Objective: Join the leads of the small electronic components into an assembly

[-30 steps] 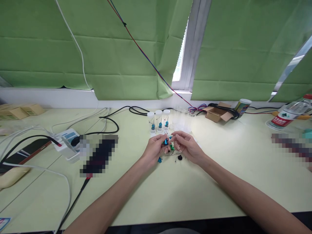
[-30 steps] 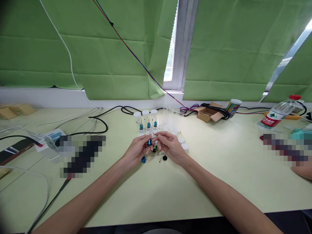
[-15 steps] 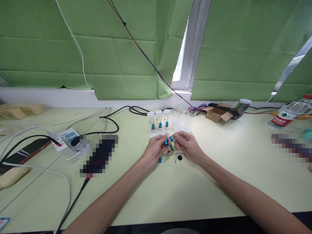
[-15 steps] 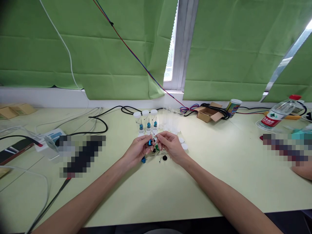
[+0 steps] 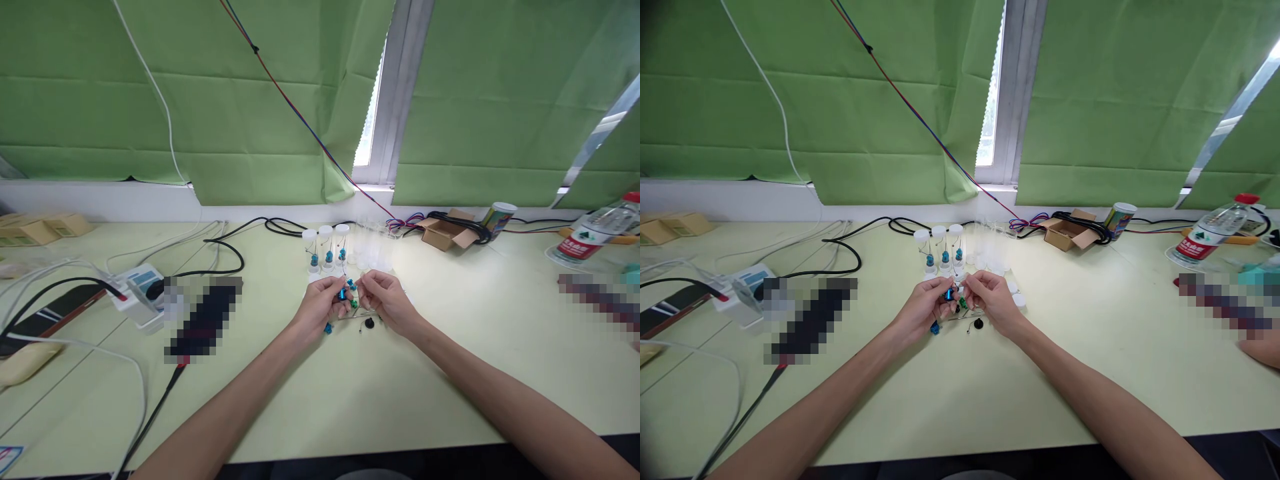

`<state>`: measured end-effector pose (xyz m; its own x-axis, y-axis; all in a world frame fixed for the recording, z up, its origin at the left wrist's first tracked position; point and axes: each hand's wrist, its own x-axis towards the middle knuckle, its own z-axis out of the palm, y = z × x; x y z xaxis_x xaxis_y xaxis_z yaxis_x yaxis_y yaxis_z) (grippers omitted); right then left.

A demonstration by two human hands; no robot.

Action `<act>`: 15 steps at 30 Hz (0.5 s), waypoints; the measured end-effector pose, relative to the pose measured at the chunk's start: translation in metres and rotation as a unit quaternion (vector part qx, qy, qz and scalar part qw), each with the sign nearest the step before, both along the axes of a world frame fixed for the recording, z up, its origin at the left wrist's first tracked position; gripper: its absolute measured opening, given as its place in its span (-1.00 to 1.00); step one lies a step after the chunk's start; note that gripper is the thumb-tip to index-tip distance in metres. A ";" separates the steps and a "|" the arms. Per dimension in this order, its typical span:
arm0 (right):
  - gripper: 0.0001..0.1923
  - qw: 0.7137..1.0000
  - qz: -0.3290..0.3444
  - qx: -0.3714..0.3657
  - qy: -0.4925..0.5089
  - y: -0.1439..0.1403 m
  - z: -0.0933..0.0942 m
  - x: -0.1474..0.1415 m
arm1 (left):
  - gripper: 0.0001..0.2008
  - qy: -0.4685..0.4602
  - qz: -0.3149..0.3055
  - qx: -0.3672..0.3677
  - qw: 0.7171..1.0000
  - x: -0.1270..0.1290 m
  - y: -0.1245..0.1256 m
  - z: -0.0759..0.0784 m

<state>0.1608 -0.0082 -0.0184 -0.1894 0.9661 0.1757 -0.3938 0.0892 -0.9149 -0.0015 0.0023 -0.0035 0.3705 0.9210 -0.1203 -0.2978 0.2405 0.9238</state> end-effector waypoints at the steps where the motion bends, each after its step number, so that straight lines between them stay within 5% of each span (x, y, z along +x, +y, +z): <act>1: -0.67 1.000 0.000 -0.002 0.001 0.000 0.000 0.000 | -0.74 0.001 0.000 -0.001 1.000 0.000 0.000 0.000; 15: -0.67 0.998 0.016 -0.036 0.040 0.002 -0.001 0.001 | -0.74 0.003 -0.001 0.004 1.000 0.000 0.002 -0.004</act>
<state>0.1620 -0.0063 -0.0196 -0.2081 0.9703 0.1229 -0.4681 0.0115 -0.8836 -0.0018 0.0039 -0.0070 0.3712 0.9214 -0.1148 -0.2918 0.2331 0.9276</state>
